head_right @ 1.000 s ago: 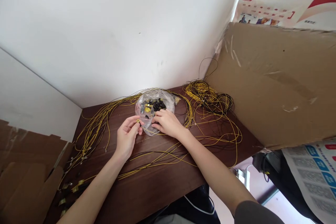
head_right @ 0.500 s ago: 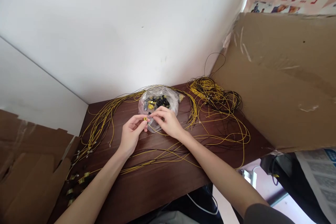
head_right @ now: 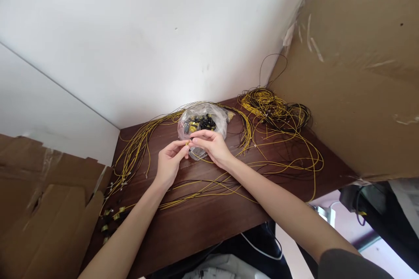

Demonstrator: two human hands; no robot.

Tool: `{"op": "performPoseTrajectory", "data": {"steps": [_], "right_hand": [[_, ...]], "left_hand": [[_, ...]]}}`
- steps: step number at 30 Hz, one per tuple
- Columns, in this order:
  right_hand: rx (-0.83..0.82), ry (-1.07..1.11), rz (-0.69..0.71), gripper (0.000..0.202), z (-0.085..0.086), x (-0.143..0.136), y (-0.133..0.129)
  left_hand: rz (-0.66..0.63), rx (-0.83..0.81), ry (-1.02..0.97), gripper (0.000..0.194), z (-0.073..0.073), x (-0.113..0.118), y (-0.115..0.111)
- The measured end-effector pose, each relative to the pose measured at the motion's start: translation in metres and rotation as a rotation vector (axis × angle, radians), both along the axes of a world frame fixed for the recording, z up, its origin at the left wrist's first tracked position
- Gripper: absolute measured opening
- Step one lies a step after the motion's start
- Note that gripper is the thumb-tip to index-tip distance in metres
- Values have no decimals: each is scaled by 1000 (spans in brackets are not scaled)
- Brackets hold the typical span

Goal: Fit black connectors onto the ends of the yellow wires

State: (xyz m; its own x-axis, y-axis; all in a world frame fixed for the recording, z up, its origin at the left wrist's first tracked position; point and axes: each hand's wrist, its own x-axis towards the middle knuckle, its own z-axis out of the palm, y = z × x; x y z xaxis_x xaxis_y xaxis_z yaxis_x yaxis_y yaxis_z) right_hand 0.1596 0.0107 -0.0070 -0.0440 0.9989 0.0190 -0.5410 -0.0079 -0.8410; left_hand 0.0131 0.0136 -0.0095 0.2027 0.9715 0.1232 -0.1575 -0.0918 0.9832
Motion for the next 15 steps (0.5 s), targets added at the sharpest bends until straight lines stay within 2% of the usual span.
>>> {"op": "performPoseTrajectory", "data": {"steps": [11, 15], "right_hand": [[-72, 61, 20, 20, -2, 1, 2], [-82, 20, 19, 21, -4, 3, 3]], "left_hand": [[22, 63, 34, 22, -3, 0, 1], [43, 56, 41, 23, -4, 0, 0]]}}
